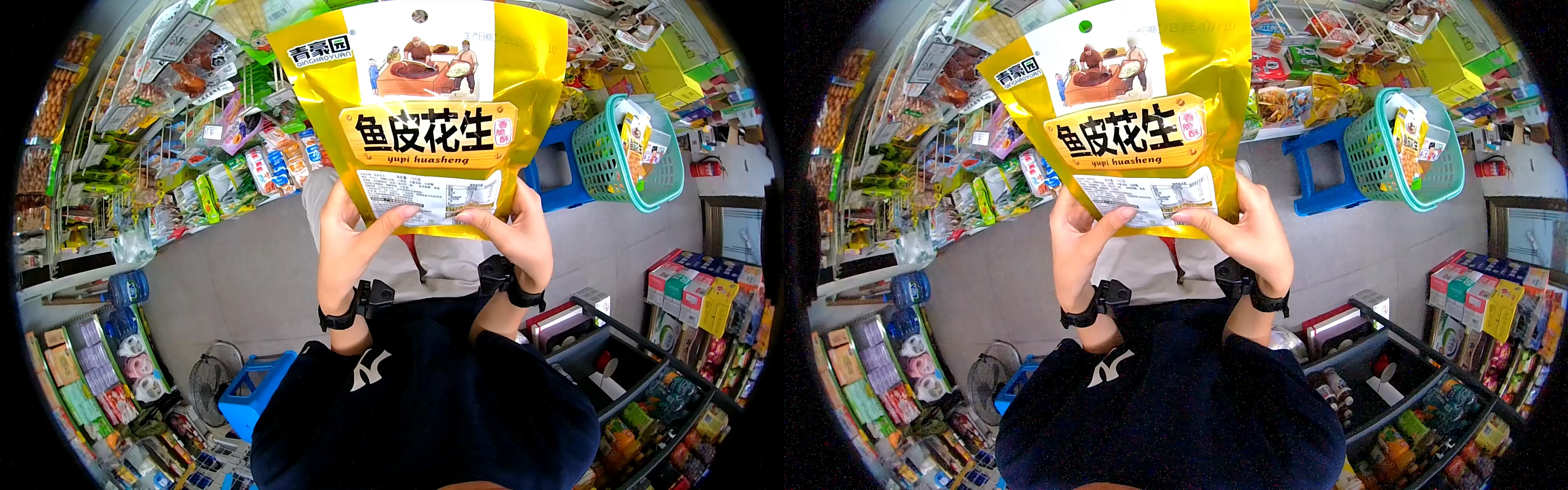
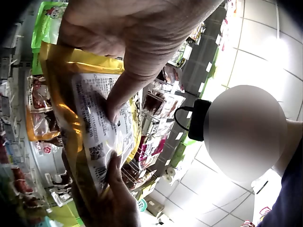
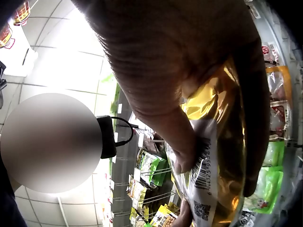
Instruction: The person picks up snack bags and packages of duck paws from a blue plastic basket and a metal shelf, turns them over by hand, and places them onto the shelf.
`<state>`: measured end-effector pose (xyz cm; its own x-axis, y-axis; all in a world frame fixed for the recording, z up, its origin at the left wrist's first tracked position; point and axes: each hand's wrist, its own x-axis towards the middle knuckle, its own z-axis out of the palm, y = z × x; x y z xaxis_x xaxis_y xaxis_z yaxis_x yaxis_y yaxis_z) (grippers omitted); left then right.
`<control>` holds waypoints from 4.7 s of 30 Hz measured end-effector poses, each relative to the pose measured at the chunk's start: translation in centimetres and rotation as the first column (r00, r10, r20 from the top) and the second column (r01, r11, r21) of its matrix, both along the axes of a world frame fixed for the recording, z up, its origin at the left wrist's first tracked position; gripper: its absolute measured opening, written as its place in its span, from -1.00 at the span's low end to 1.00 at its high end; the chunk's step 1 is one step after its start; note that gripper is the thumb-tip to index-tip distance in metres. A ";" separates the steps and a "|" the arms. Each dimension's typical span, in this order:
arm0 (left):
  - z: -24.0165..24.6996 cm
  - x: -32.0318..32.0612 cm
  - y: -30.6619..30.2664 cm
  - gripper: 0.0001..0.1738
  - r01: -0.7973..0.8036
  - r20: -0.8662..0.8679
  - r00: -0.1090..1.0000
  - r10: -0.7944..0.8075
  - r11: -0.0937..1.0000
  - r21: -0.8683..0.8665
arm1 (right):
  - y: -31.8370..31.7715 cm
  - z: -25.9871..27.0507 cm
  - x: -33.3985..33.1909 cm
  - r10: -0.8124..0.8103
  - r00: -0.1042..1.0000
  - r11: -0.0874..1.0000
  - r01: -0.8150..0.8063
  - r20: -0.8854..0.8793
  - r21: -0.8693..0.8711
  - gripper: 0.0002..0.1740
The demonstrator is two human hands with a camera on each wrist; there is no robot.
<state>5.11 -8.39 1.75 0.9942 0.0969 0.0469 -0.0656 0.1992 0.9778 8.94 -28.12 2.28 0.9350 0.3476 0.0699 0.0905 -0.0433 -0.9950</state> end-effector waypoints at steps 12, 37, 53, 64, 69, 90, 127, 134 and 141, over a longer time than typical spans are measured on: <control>1.3 -0.9 -0.9 -0.54 -0.070 0.071 0.995 0.074 0.996 -0.048 | -0.2 -0.1 -0.4 -0.021 0.993 0.964 0.051 -0.118 0.260 -0.59; 1.5 -1.3 -0.9 -0.55 -0.004 0.008 1.000 0.004 1.000 0.015 | -0.1 0.4 -0.7 -0.061 0.989 0.943 0.102 -0.137 0.317 -0.62; 0.2 -0.6 -0.3 -0.61 -0.027 0.034 0.999 0.027 1.000 -0.009 | -0.1 0.2 -0.5 -0.022 0.999 0.978 0.031 -0.046 0.208 -0.66; 0.6 -0.6 -0.4 -0.64 -0.071 0.029 0.997 0.071 0.997 -0.011 | 0.0 0.0 -0.4 -0.019 0.993 0.979 0.043 -0.121 0.200 -0.65; 0.7 -0.7 -0.4 -0.63 -0.071 0.046 0.996 0.072 0.997 -0.009 | 0.0 -0.1 -0.4 -0.022 0.994 0.974 0.046 -0.109 0.221 -0.64; 1.1 -0.8 -0.9 -0.60 0.039 0.013 0.999 -0.040 0.998 0.055 | 0.5 -0.2 -0.3 -0.228 0.966 0.872 0.258 -0.121 0.416 -0.53; 1.7 -0.4 0.2 -0.28 -0.332 0.380 0.907 0.179 0.860 0.388 | 1.7 1.1 -1.1 -0.066 0.989 0.868 0.122 -0.133 0.481 -0.59; 2.3 -1.9 0.2 -0.42 -0.045 0.039 0.998 0.046 0.999 -0.019 | 2.3 0.5 -1.0 -0.099 0.988 0.826 0.147 -0.117 0.544 -0.50; 2.5 -2.1 -0.2 -0.49 -0.102 0.006 0.995 0.102 0.994 0.034 | 1.8 0.5 -0.9 0.001 0.983 0.833 0.101 -0.183 0.545 -0.46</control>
<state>3.06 -8.63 4.28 0.9789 0.1964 0.0558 -0.0877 0.1578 0.9836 8.06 -26.35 2.75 0.9649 0.2515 0.0751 -0.0678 0.5151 -0.8545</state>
